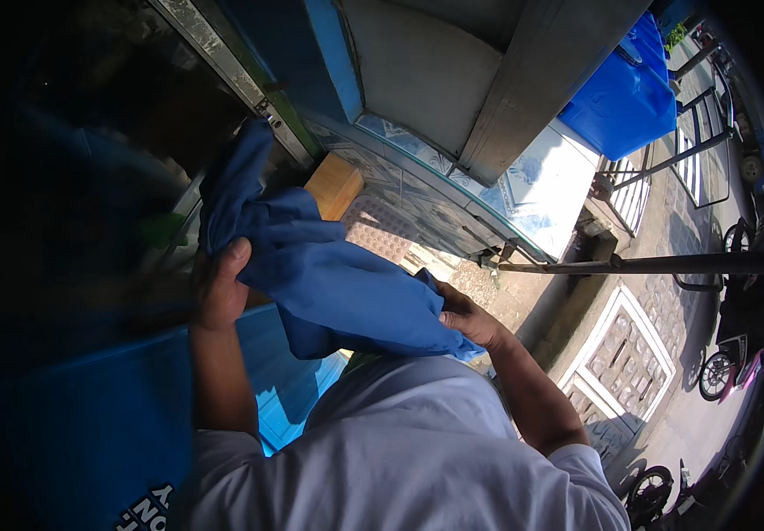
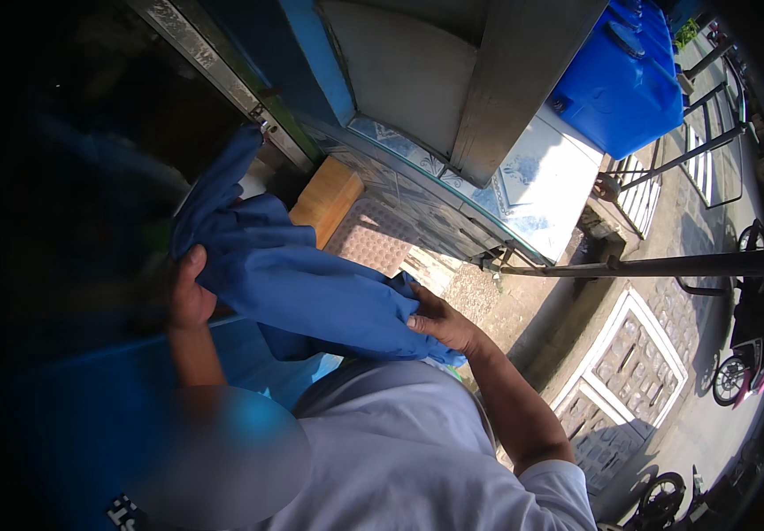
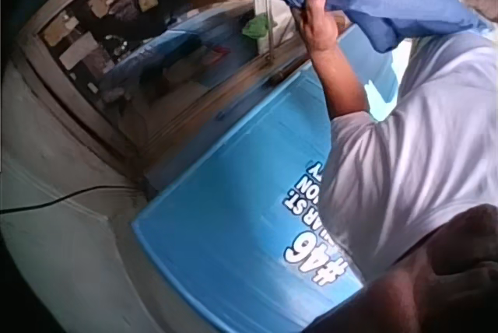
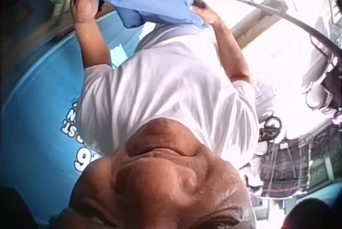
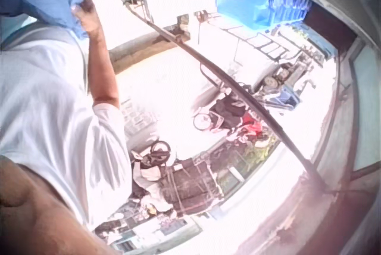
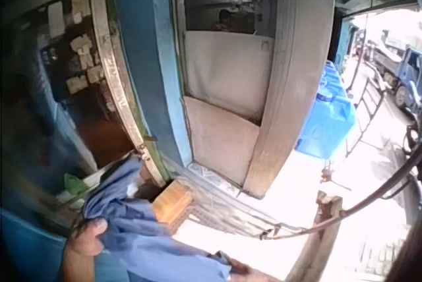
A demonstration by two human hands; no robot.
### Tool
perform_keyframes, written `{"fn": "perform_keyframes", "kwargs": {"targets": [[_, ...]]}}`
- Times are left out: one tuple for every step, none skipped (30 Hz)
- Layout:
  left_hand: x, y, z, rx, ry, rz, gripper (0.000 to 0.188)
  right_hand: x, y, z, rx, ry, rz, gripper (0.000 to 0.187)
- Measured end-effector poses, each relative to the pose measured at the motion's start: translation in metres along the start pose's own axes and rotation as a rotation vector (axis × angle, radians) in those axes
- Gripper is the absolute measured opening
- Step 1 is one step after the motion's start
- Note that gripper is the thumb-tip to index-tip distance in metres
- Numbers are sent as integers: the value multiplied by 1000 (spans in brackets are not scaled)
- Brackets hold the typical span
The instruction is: The person loads multiple large blue water containers onto a metal hand truck from a storage area. They arrange the containers on the hand truck, cover them with a blue tarp, and secure the tarp with a strap. The person then moves the hand truck into a nearby room where another person is present.
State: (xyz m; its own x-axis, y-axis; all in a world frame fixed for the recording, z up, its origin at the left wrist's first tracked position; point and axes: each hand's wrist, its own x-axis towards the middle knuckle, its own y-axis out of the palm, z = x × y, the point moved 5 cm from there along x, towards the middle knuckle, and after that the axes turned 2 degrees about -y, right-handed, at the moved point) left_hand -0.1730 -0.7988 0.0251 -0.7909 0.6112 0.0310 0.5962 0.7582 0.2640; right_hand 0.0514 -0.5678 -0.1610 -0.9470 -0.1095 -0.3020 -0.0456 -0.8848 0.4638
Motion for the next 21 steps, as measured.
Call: {"fn": "perform_keyframes", "kwargs": {"targets": [[11, 5, -24, -4, 81, 50, 52, 13, 21, 8, 8, -59, 73, 98], [20, 15, -47, -19, 142, 115, 52, 19, 31, 17, -3, -84, 7, 94], [30, 25, -66, -61, 165, 139, 53, 17, 36, 29, -52, -99, -69, 90], [45, 36, -85, -27, 213, 184, 54, 21, 43, 43, -100, -153, -121, 84], [61, 43, -99, -16, 215, 154, 55, 22, 42, 59, -72, -191, -206, 79], [78, 52, -107, -56, 260, 138, 54, 18, 39, 73, 42, -230, -302, 76], [91, 62, -112, -64, 326, 178, 51, 14, 35, 90, 147, -285, -346, 75], [107, 68, -112, -119, 285, 150, 48, 9, 31, 109, 266, -412, -321, 76], [119, 77, -115, -160, 278, 217, 43, 2, 29, 128, 321, -549, -238, 80], [126, 83, -118, -200, 269, 286, 38, -1, 21, 138, 346, -634, -324, 82], [131, 87, -118, -223, 254, 319, 37, -7, 15, 143, 328, -642, -420, 76], [137, 92, -120, -246, 236, 354, 35, -14, 12, 149, 201, -772, -523, 74], [138, 97, -120, -269, 217, 387, 34, -23, 14, 151, 78, -898, -613, 73], [139, 104, -120, -276, 131, 491, 44, -30, 13, 145, 82, -918, -728, 77], [140, 107, -119, -251, 103, 460, 45, -35, 17, 141, 49, -969, -762, 80], [141, 110, -117, -225, 74, 432, 47, -40, 18, 130, 6, -875, -879, 90], [141, 113, -113, -197, 44, 407, 48, -41, 22, 120, 7, -774, -905, 92], [134, 120, -108, -180, 116, 490, 43, -38, 27, 116, -9, -738, -818, 89], [131, 122, -99, -195, 66, 470, 43, -34, 25, 112, 37, -636, -814, 85], [119, 120, -88, -209, 43, 497, 42, -32, 30, 117, 22, -718, -653, 83], [110, 122, -79, -242, 40, 576, 42, -31, 25, 119, 90, -692, -617, 80]]}}
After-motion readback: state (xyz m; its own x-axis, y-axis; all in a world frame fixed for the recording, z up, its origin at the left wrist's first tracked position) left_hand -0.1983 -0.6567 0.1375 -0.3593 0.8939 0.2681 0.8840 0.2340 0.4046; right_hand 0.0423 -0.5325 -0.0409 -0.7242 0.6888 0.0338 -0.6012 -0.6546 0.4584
